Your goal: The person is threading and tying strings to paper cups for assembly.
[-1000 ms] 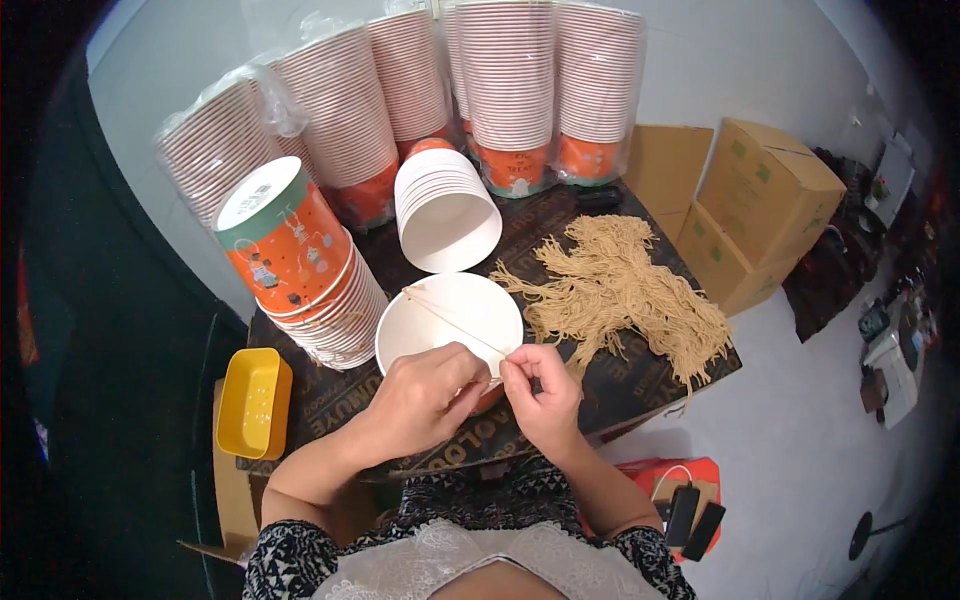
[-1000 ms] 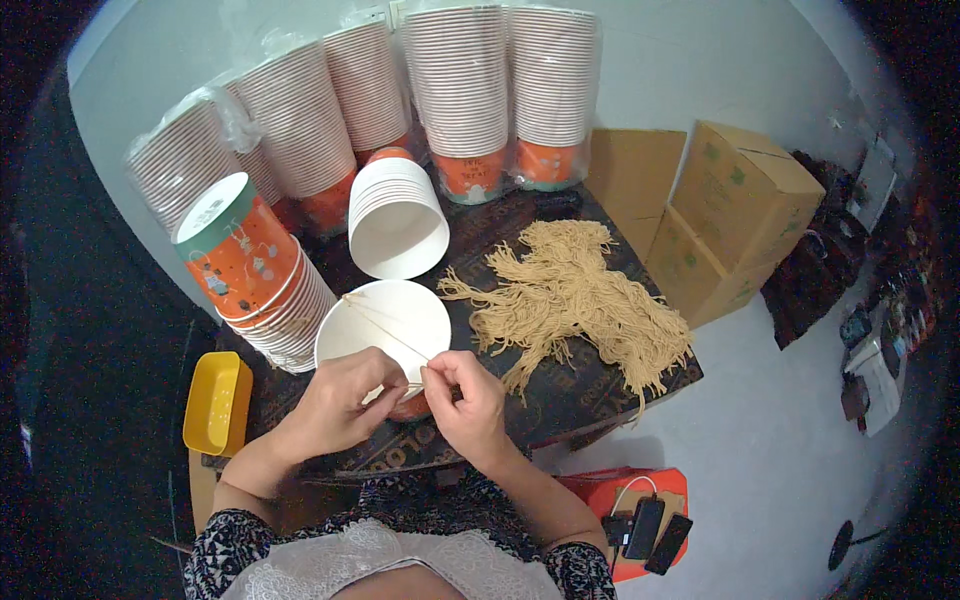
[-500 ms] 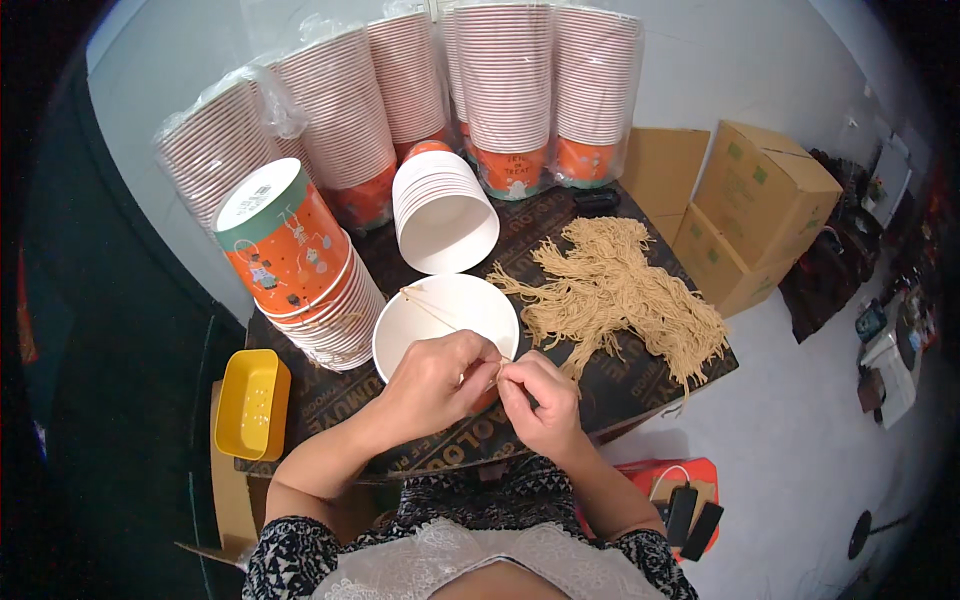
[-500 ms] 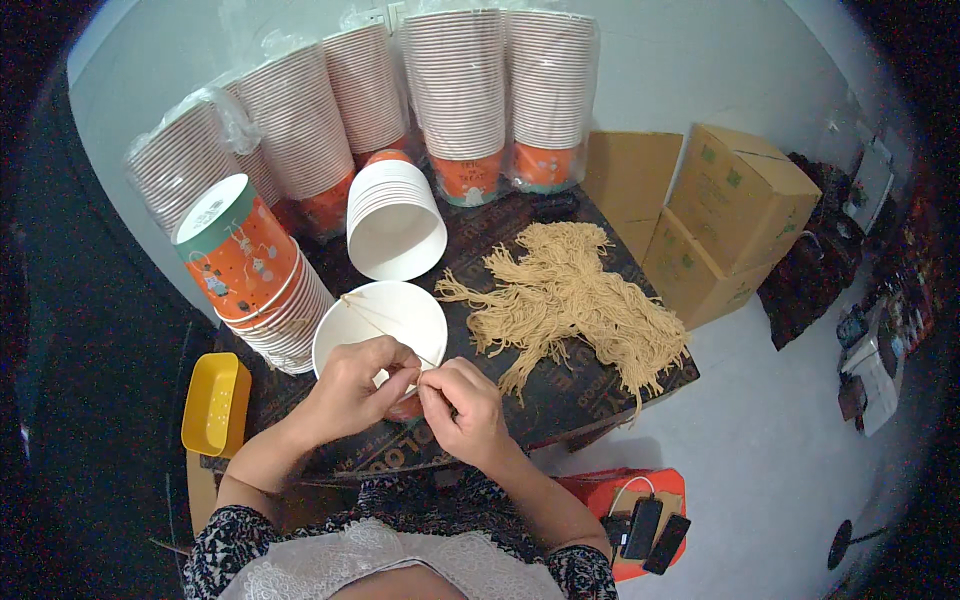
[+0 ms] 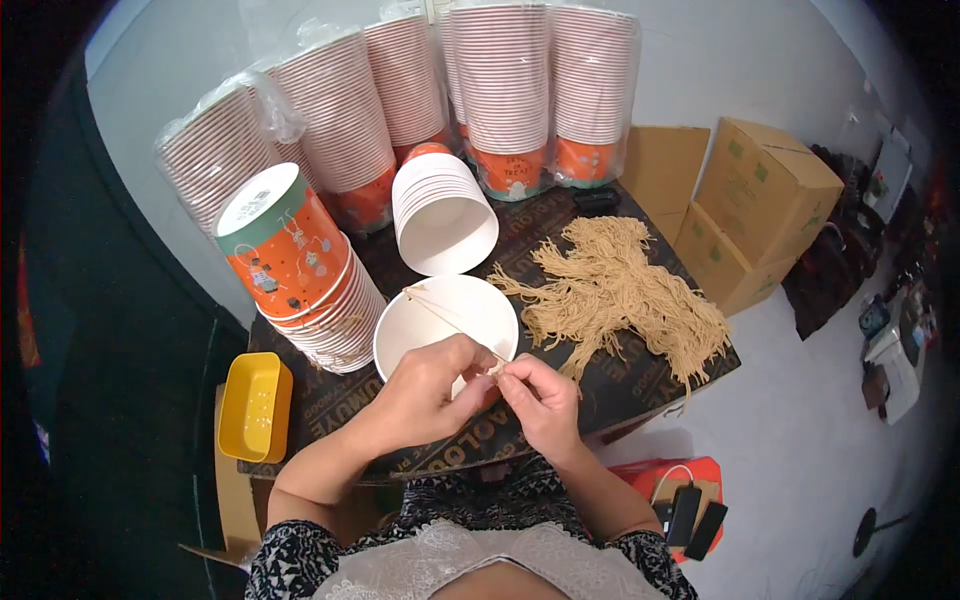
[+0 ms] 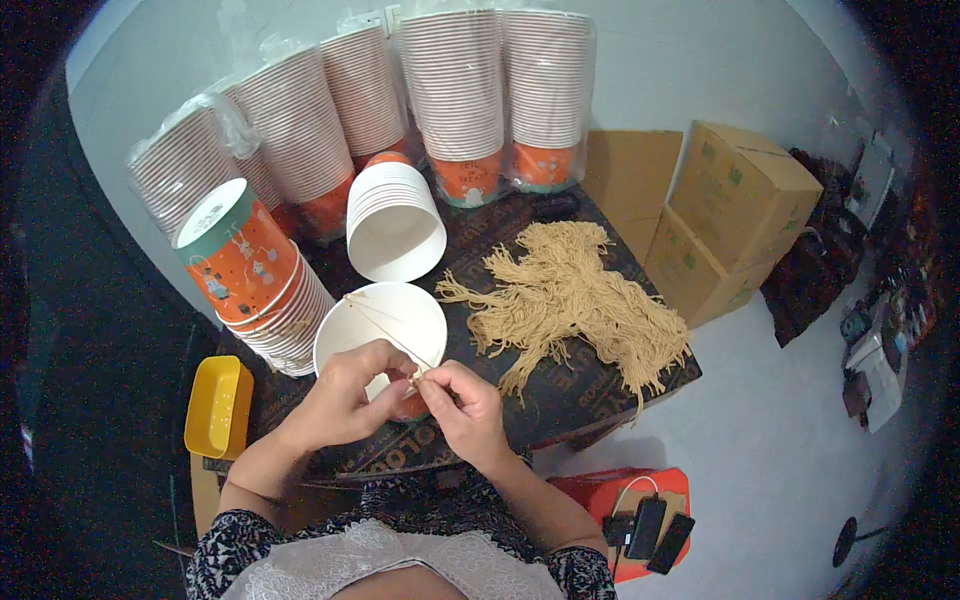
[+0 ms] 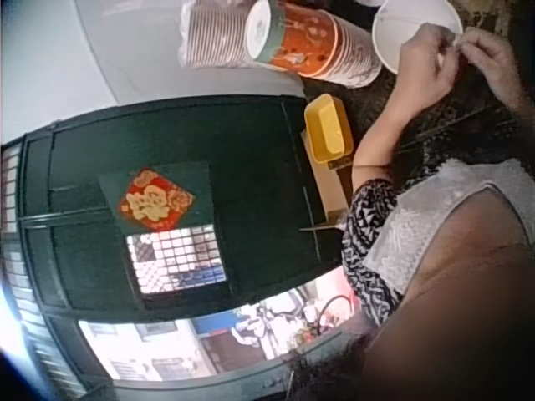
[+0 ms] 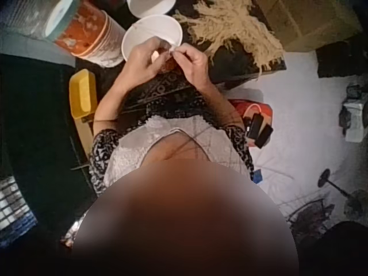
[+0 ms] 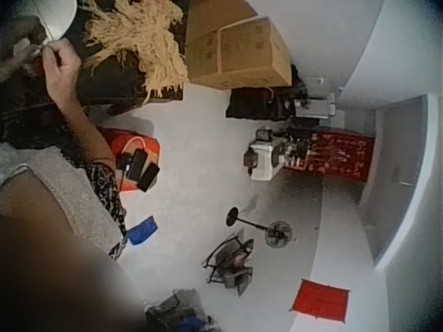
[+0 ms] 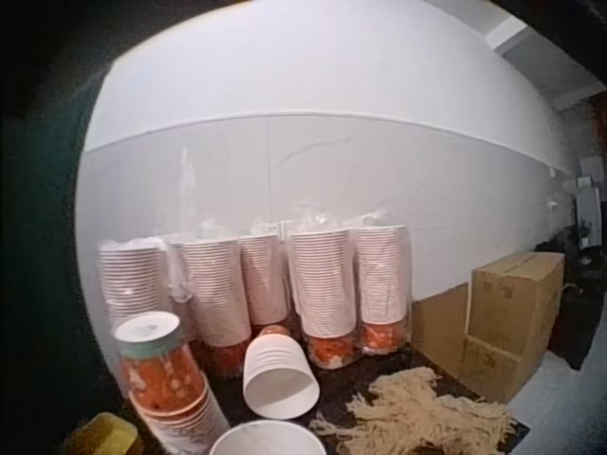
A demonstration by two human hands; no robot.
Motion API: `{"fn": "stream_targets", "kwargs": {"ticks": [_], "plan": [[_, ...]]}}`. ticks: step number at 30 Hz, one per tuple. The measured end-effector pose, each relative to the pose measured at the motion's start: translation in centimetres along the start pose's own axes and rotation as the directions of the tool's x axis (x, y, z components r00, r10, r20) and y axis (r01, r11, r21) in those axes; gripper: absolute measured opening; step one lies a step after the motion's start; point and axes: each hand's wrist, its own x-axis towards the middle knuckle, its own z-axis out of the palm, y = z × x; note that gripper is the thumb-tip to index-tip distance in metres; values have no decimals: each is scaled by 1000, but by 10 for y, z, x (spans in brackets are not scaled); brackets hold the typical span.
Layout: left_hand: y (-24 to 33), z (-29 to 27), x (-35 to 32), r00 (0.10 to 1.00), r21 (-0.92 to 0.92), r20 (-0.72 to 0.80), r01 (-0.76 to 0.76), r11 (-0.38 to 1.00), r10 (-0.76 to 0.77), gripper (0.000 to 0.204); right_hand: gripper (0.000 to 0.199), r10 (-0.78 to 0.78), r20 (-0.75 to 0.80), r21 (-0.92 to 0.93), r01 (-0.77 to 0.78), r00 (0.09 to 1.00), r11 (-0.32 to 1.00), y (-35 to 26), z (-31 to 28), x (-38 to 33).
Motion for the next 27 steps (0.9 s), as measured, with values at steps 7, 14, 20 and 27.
{"fn": "stream_targets", "kwargs": {"ticks": [7, 14, 20, 27], "plan": [[-7, 5, -3, 996, 130, 22, -93, 987, 91, 11, 6, -176, -4, -195, 172, 984, 966, -4, -2, 2], [-9, 8, -15, 991, 189, -9, -127, 974, 131, 14, 8, -354, -5, -463, 312, 935, 830, -6, -23, 7], [-11, 9, -18, 996, 204, 21, -89, 975, 87, 12, 3, -384, -52, -471, 317, 922, 823, 3, -29, 8], [-12, 1, -20, 993, 174, 80, -95, 980, 82, 13, 4, -356, -90, -517, 262, 930, 815, 6, -24, 5]]}}
